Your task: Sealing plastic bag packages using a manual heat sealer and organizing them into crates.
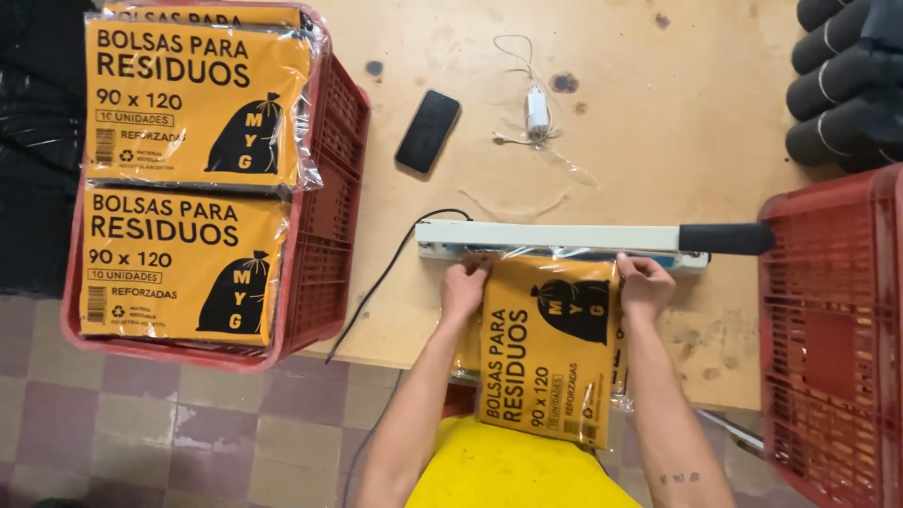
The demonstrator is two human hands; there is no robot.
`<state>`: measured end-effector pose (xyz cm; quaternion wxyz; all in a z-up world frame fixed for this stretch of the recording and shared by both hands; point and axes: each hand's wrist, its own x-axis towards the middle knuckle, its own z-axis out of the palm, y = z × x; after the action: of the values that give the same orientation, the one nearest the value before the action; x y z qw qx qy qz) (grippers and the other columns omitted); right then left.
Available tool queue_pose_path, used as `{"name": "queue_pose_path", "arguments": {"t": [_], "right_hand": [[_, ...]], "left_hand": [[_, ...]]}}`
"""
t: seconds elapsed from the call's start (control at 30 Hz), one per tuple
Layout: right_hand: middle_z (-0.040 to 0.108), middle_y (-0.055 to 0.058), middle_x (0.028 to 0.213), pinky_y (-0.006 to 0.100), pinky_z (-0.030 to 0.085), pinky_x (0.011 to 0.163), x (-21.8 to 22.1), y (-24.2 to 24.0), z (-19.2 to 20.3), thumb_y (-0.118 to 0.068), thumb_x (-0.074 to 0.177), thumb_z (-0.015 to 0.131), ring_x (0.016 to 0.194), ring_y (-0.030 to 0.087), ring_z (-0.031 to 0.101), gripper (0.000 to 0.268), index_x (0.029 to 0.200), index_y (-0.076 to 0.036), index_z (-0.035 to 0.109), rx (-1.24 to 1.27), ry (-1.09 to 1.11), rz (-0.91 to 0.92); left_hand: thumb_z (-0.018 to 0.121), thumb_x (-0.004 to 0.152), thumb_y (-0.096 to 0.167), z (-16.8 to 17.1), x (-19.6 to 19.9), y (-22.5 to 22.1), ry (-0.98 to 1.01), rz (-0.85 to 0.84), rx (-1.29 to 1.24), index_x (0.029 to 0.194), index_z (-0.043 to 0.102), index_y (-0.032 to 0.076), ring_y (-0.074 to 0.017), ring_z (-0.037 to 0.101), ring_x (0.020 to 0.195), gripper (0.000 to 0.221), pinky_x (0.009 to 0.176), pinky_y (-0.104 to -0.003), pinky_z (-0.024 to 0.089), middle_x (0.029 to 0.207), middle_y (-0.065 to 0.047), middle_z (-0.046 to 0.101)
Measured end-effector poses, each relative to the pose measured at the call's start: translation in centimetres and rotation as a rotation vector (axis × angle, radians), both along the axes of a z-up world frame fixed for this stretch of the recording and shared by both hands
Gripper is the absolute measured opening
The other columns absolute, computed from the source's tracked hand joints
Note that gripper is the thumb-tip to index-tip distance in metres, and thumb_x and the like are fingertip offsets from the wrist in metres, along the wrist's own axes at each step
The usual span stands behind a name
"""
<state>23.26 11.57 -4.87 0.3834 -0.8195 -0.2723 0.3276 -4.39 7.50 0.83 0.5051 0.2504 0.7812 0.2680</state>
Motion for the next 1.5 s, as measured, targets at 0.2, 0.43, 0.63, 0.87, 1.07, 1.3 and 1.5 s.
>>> {"name": "queue_pose_path", "arguments": {"t": [0.2, 0.43, 0.63, 0.87, 1.07, 1.3, 1.5], "right_hand": [[0.063, 0.000, 0.064, 0.025, 0.045, 0.053, -0.3, 0.1, 0.6, -0.025, 0.082, 0.085, 0.061, 0.009, 0.059, 0.009, 0.081, -0.021, 0.078, -0.016, -0.003, -0.004], [0.059, -0.002, 0.060, 0.023, 0.042, 0.048, -0.9, 0.3, 1.5, -0.025, 0.087, 0.078, 0.055, 0.007, 0.053, 0.007, 0.082, -0.021, 0.076, -0.041, 0.072, -0.035], [0.057, 0.001, 0.056, 0.023, 0.039, 0.045, -2.0, 0.0, 2.7, -0.019, 0.085, 0.078, 0.050, 0.010, 0.054, 0.007, 0.079, -0.018, 0.074, -0.009, 0.048, -0.062], [0.061, -0.001, 0.060, 0.023, 0.043, 0.053, -1.8, 0.4, 0.6, -0.015, 0.077, 0.085, 0.055, 0.008, 0.057, 0.011, 0.076, -0.017, 0.074, 0.082, -0.007, -0.085], [0.060, -0.002, 0.068, 0.024, 0.044, 0.065, -1.7, -1.1, 0.6, -0.016, 0.084, 0.085, 0.068, 0.007, 0.054, 0.014, 0.081, -0.015, 0.072, 0.245, -0.067, -0.009], [0.063, 0.016, 0.079, 0.042, 0.046, 0.076, 1.0, 0.1, 16.2, -0.004, 0.104, 0.081, 0.073, 0.028, 0.056, 0.031, 0.080, 0.001, 0.061, 0.959, -0.745, 0.567], [0.073, 0.015, 0.095, 0.044, 0.051, 0.077, 9.8, 11.9, 13.8, -0.020, 0.094, 0.070, 0.089, 0.033, 0.066, 0.020, 0.101, -0.004, 0.080, 0.317, -0.922, 0.730]], "left_hand": [[0.070, 0.088, 0.037, -3.2, 0.2, 0.6, 0.073, 0.117, 0.058, 0.108, 0.078, 0.010, -0.0367, 0.068, 0.113, 0.035, 0.096, -0.049, 0.053, 0.106, -0.014, 0.077], [0.070, 0.088, 0.042, -4.8, 0.4, 0.5, 0.015, 0.179, 0.025, 0.111, 0.078, 0.015, -0.0311, 0.069, 0.113, 0.036, 0.097, -0.045, 0.053, 0.109, -0.009, 0.077], [0.071, 0.091, 0.032, -4.6, 1.1, 0.7, -0.002, 0.297, 0.102, 0.106, 0.080, 0.012, -0.0297, 0.071, 0.105, 0.026, 0.092, -0.043, 0.054, 0.101, -0.010, 0.077], [0.077, 0.086, 0.029, -4.1, 1.7, 0.8, 0.014, 0.397, 0.123, 0.096, 0.081, 0.016, -0.0204, 0.070, 0.094, 0.017, 0.084, -0.037, 0.054, 0.090, -0.005, 0.077], [0.080, 0.083, 0.029, -6.1, 1.8, 1.0, 0.018, 0.450, 0.127, 0.091, 0.081, 0.017, -0.0191, 0.070, 0.089, 0.014, 0.080, -0.036, 0.054, 0.085, -0.005, 0.076], [0.072, 0.092, 0.024, -1.4, 1.4, 1.9, -0.145, 0.513, 0.038, 0.105, 0.078, 0.006, -0.0206, 0.070, 0.100, 0.022, 0.089, -0.032, 0.055, 0.107, -0.006, 0.079], [0.069, 0.094, 0.023, 1.3, 1.4, 2.0, -0.181, 0.514, 0.009, 0.115, 0.075, 0.006, -0.0227, 0.069, 0.110, 0.027, 0.101, -0.035, 0.054, 0.117, -0.008, 0.077]]}}
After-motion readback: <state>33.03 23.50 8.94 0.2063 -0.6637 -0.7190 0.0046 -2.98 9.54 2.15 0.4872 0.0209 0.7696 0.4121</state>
